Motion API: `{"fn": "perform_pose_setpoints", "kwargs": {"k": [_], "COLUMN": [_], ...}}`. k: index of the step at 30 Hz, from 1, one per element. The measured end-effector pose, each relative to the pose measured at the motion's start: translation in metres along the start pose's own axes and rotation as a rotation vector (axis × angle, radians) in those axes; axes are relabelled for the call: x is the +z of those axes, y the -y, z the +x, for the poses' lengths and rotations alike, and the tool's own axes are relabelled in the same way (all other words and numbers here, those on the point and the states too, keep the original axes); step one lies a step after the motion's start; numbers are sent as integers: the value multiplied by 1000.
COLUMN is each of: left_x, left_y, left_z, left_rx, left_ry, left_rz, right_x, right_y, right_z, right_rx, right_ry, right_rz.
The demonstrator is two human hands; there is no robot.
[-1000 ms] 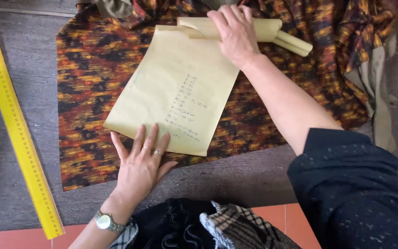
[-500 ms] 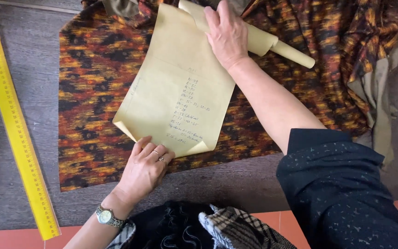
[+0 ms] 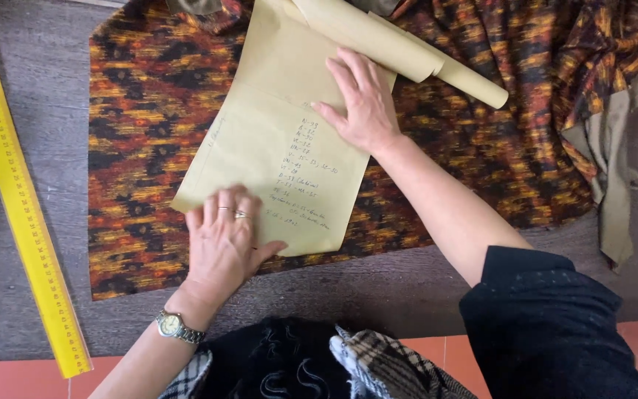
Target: Placing and organizing paper patterns on fabric and checking measurements in a notebook.
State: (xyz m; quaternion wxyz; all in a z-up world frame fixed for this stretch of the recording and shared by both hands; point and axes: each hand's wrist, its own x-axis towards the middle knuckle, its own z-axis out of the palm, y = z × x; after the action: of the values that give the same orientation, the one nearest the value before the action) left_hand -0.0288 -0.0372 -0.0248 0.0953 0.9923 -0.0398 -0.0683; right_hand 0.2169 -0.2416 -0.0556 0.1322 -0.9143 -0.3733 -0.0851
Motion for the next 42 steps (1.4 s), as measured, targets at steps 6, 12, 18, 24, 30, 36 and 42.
{"fn": "perform_pose_setpoints", "kwargs": {"k": [6,12,18,24,30,36,42], "left_x": [9,8,1,-23,5,8,5], "left_y": [7,0,-6,12,26,23,21], "left_z": [-4,-8,-20,-43,-68,-71,-66], "left_rx": [-90,-83,-93,-94,60,150,218], "left_ry": [-79,-45,-9,-6,-39,-74,-165], "left_rz": [45,111,144,-34,202,368,299], "right_x": [19,19,12,11,11,9,9], "right_y": [-14,-13,-9,-7,-8,-6,-6], "right_z": [-16,-17,-16,-14,-15,-13,-15], "right_rx": [15,6,16,11,9,6,4], "right_ry": [135,133,160,154,154,149,143], "right_rz": [-93,-120,-118,-96,-94,-87,-86]}}
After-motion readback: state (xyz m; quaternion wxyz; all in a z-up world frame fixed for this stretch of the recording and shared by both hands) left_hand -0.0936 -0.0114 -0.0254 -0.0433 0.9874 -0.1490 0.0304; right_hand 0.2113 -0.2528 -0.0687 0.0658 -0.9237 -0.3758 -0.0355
